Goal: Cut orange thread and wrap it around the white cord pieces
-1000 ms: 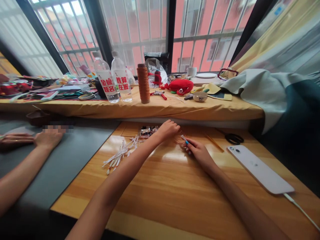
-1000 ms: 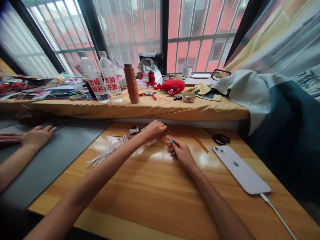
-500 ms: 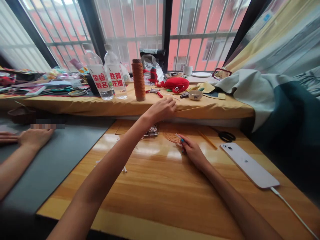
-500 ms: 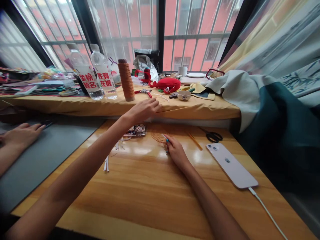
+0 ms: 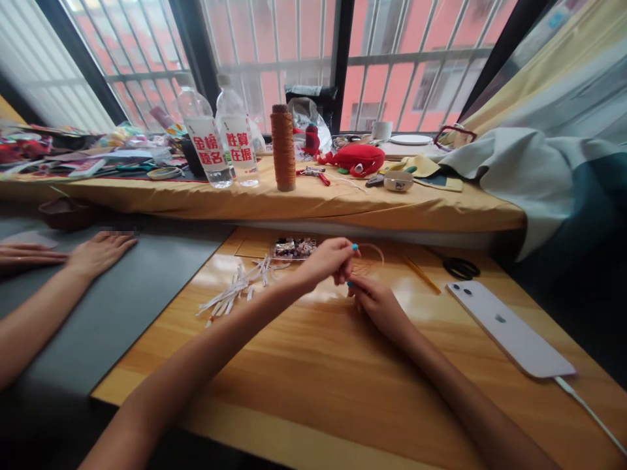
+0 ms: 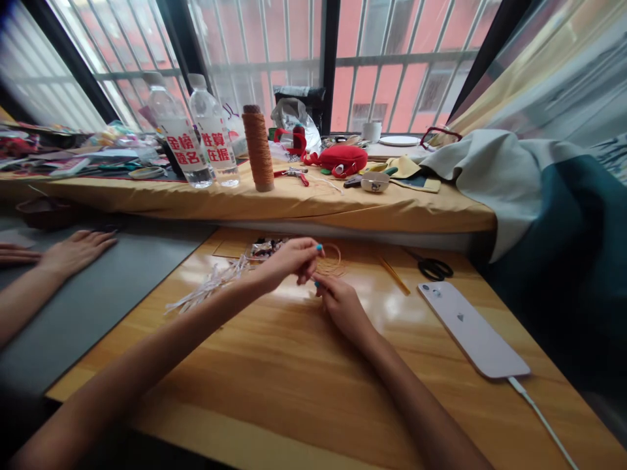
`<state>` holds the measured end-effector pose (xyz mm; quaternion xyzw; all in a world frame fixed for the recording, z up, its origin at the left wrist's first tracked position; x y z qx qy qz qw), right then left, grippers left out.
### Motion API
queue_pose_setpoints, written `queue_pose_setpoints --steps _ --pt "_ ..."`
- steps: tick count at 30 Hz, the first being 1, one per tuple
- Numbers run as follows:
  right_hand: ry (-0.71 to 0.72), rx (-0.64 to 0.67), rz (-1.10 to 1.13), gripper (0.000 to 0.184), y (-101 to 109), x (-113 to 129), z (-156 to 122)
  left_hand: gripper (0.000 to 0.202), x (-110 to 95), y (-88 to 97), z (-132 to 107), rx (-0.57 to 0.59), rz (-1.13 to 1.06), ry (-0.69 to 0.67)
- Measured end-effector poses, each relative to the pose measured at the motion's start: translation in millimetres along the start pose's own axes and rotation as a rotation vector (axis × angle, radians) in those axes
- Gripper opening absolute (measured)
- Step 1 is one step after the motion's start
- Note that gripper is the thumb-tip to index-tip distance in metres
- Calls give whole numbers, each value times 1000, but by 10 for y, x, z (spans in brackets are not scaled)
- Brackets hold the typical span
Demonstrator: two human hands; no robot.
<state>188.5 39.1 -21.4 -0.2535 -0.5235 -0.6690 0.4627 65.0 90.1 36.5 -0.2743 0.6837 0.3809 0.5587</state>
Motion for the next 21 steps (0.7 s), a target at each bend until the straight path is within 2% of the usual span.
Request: queue_pose_setpoints --steps 2,4,8,12,15,17,21 --pt "1 11 13 22 -77 84 -45 22 207 -45 -201 -19 93 -6" --pt "-48 3 70 26 -147 133 -86 26 391 -39 -353 -121 243 -102" --pt "-230 48 344 40 -247 130 -125 30 622 -3 -467 -234 271 -124" --pt "-303 79 466 44 -253 109 -119 30 664 -11 -477 -201 192 -86" --pt "-314 98 456 38 -237 122 -114 29 666 -18 -490 -183 127 -40" --pt "-323 74 442 29 -231 139 -112 28 662 -16 -498 -184 131 -38" --pt "-352 -26 404 36 -233 177 -107 25 634 -15 -503 -188 230 -80"
Point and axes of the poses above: each hand's wrist, its own z-axis towards the middle knuckle, its own y-axis out of the back of the hand, x = y × z, the point moved 1 cm from there along z, towards the middle knuckle, and after that the axes turned 4 degrees about y, right-handed, at the moved point
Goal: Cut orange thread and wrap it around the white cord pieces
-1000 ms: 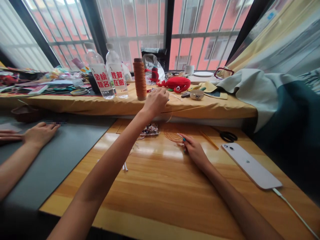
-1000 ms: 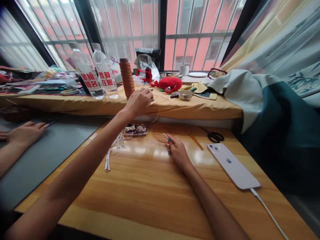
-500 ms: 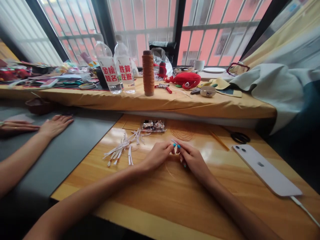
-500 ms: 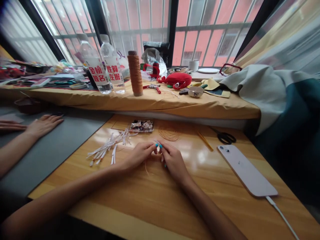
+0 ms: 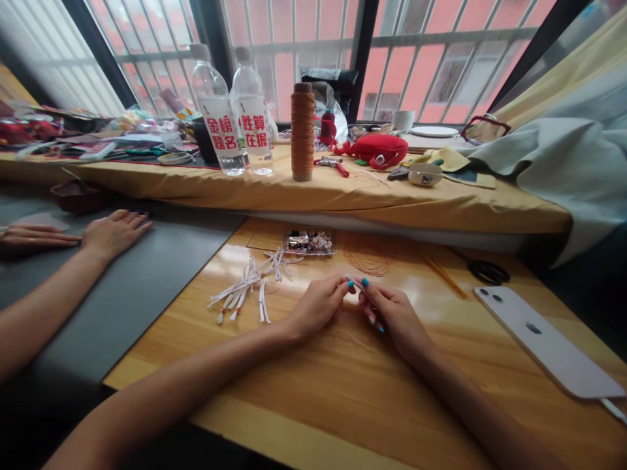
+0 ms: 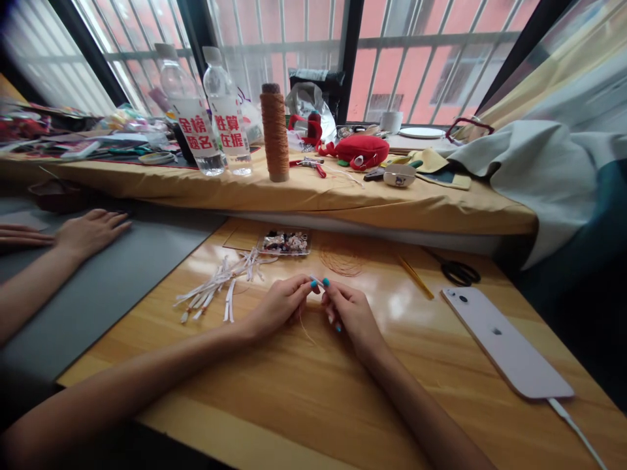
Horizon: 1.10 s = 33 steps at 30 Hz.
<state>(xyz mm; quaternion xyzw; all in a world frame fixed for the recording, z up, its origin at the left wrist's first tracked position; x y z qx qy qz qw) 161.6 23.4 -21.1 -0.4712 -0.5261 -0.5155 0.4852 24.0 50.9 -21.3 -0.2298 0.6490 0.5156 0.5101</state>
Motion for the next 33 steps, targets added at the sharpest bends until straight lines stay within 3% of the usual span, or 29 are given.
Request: queue_pose_setpoints --steps 7,15,19,22,25,30,33 --pt "47 -84 77 32 -15 18 -5 25 -24 -12 -24 64 111 -111" --pt "-27 -124 210 27 16 -25 30 24 -12 -1 -29 90 36 -62" --pt "-58 -103 231 27 13 -2 29 23 -10 -9 -27 48 -22 -68" --pt "-46 -87 212 26 13 17 15 23 -5 13 -1 71 34 -90" --pt "16 -22 68 25 22 35 5 23 13 93 51 145 217 -167" --pt "316 135 -524 17 -4 67 -18 24 68 256 108 228 602 -402" --pt "402 172 -750 19 -49 50 -55 17 57 311 95 241 845 -557"
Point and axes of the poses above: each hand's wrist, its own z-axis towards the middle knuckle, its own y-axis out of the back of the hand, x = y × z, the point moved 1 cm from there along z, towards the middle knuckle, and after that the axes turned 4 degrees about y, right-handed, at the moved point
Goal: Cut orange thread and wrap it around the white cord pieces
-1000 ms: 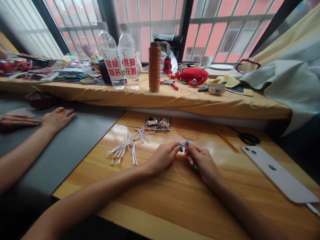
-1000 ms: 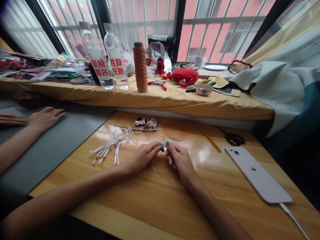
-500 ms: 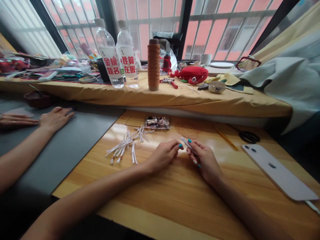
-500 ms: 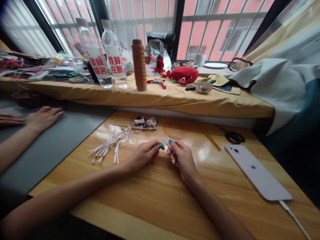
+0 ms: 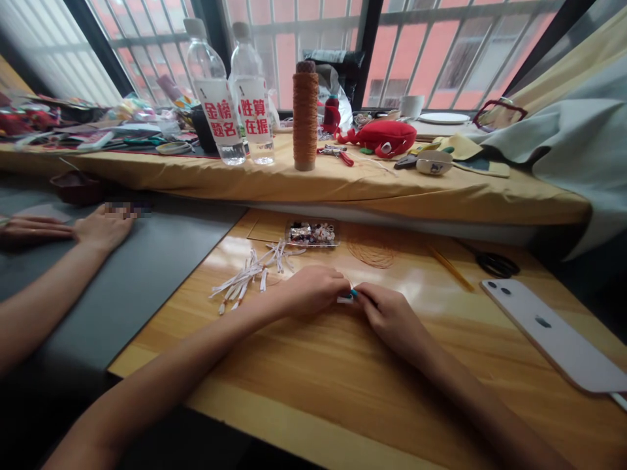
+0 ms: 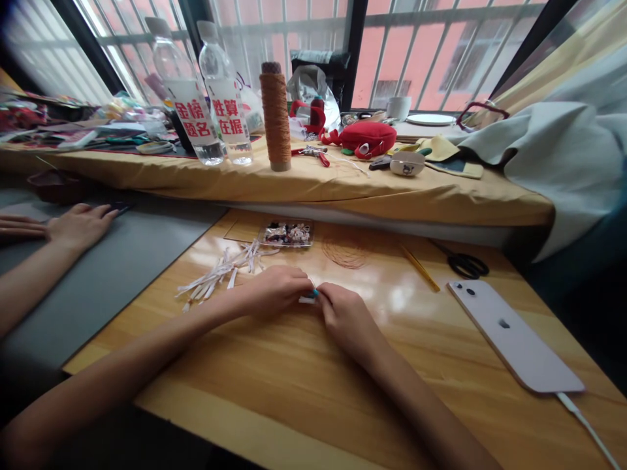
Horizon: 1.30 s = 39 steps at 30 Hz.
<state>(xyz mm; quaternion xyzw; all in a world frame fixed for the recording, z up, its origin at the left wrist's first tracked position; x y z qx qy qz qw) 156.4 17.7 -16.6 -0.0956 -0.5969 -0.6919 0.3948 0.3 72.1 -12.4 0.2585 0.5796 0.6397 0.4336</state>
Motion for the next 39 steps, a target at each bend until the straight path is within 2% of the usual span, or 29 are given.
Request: queue_pose_setpoints --steps 3,5,9,13,15,17,20,23,27,30,33,37,39 --pt "11 8 -138 22 -41 20 -34 15 -36 65 -20 -23 196 -125" --pt "2 3 -175 23 -53 29 -45 18 -96 96 -36 -82 301 -163" --pt "-95 -59 -82 22 -44 26 -31 23 -295 48 -90 -213 393 -112" --pt "-256 -184 268 24 -25 -31 -5 18 -416 -113 -118 -186 263 -5" --pt "-306 -191 448 27 -18 -58 2 17 -377 -171 -101 -167 114 93" --pt "-298 -166 502 28 0 -63 6 19 -288 -187 -71 -155 -49 176" --pt "-182 -86 294 25 40 -23 13 21 -151 -134 -35 -123 -132 234" --pt "-80 -12 27 21 51 28 18 17 -114 -35 -42 -88 5 215" --pt "-101 -34 -100 24 25 43 19 15 -238 53 -87 -132 298 88" --pt "-152 -77 -48 23 7 26 17 20 -371 25 -118 -184 408 -22" --pt "-227 -128 168 23 4 -8 14 18 -439 -72 -126 -143 284 -34" --pt "-373 -89 536 28 12 -83 16 20 -368 -182 -89 -94 -73 222" --pt "-395 -23 586 27 29 -116 23 23 -296 -191 -57 -78 -244 329"
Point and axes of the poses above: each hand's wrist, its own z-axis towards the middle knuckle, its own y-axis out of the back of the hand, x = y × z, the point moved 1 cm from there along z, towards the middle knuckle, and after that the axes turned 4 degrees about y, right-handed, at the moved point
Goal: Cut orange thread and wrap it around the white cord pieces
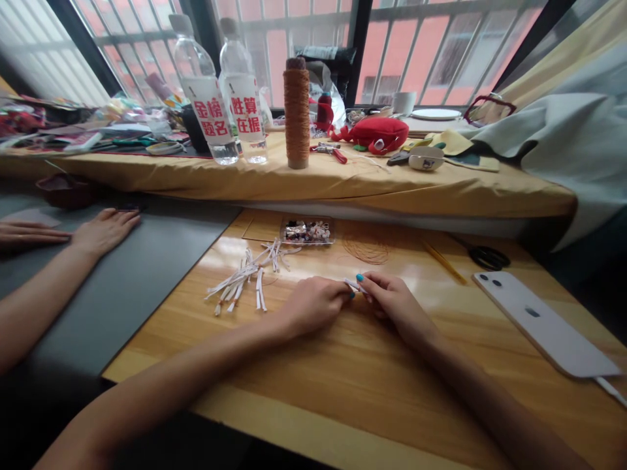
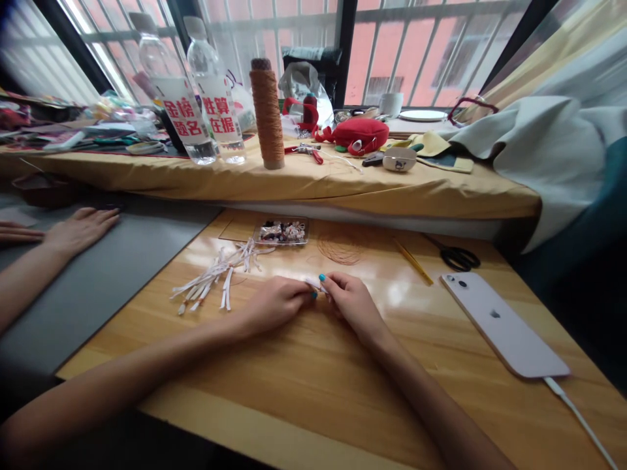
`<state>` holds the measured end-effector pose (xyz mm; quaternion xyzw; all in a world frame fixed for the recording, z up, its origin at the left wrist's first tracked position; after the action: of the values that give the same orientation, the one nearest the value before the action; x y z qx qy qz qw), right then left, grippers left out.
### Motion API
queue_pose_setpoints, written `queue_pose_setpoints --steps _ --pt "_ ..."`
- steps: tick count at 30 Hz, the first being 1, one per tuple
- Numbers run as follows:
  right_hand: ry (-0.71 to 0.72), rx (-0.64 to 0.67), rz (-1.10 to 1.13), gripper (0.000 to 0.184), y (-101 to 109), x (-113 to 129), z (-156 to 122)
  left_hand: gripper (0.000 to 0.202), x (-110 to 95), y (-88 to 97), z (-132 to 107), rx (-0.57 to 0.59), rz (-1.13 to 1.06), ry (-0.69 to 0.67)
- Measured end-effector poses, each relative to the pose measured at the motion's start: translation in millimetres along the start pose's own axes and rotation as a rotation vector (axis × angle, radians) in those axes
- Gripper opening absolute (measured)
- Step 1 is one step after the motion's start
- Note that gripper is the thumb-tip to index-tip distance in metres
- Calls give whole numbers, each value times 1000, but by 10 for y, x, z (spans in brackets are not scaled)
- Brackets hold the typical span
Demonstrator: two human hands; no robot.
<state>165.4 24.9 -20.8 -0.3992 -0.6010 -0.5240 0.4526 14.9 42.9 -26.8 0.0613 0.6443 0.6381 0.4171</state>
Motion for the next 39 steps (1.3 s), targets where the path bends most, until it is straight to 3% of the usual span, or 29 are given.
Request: queue_pose_setpoints --steps 3,9,11,15,18,20,26,29,34,39 --pt "64 78 -185 26 47 18 16 26 78 65 86 68 -150 72" --pt "223 245 -623 23 50 125 -14 28 150 196 161 289 -205 -53" --pt "221 234 -701 25 32 138 -31 25 110 201 122 231 -85 -86" --pt "226 155 -754 25 -14 114 -63 18 -96 185 -45 56 371 -233" --pt "213 12 -618 24 -37 74 -74 22 -243 145 -159 4 563 -389" --pt "186 -48 -420 24 -47 44 -68 22 -273 101 -186 -32 529 -383" --pt "-43 -66 205 27 -36 -5 -35 22 -134 15 -65 -65 -86 46" --pt "-28 -55 171 27 -17 17 -36 22 -49 82 43 60 -361 141" --pt "240 -25 -380 20 -41 109 -70 20 129 267 165 491 -628 282" --pt "482 117 -767 23 -67 134 -133 20 231 356 197 627 -700 223"
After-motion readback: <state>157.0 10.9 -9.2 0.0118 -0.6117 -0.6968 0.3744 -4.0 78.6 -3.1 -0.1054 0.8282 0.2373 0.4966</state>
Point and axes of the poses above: each hand's wrist, its own z-axis towards the middle knuckle, its own y-axis out of the back of the hand, x = y × z, the point moved 1 cm from there along z, towards the middle knuckle, and after that the axes turned 4 degrees about y, right-handed, at the moved point
